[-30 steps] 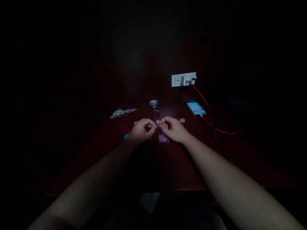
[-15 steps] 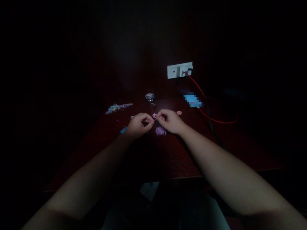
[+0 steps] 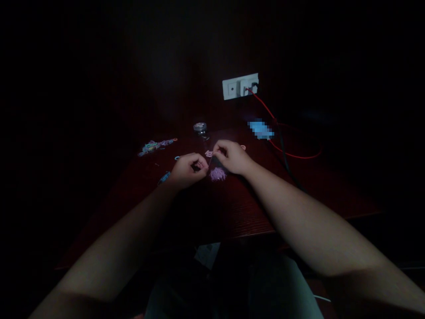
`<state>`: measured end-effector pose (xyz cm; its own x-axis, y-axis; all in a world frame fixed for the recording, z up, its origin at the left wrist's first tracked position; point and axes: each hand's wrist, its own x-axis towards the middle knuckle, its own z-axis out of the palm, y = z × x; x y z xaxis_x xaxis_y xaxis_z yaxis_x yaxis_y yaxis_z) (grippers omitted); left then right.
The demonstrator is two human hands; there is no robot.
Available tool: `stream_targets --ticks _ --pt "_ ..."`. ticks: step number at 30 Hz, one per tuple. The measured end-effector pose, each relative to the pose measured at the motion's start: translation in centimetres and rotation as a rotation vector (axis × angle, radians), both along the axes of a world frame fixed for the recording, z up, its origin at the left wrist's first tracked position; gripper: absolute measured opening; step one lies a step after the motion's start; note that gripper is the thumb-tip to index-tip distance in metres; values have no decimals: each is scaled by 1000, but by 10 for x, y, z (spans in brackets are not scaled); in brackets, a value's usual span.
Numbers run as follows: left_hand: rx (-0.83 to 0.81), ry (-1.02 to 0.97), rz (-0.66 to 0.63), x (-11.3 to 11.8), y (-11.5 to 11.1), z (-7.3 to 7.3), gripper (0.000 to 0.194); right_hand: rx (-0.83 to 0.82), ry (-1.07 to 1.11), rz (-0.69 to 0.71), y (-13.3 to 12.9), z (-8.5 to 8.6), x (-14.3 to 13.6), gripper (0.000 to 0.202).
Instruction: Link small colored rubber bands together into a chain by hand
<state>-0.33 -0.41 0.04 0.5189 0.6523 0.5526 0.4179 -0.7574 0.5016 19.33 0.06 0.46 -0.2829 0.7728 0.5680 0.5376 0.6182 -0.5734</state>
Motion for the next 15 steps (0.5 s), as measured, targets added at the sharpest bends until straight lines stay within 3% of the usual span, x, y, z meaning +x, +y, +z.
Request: stream_targets --ticks 8,15 --pt "10 -52 76 -2 5 -5 4 -17 -17 51 -7 4 -5 11" --pt "-32 -17 77 -2 4 -6 5 45 76 -29 5 0 4 11"
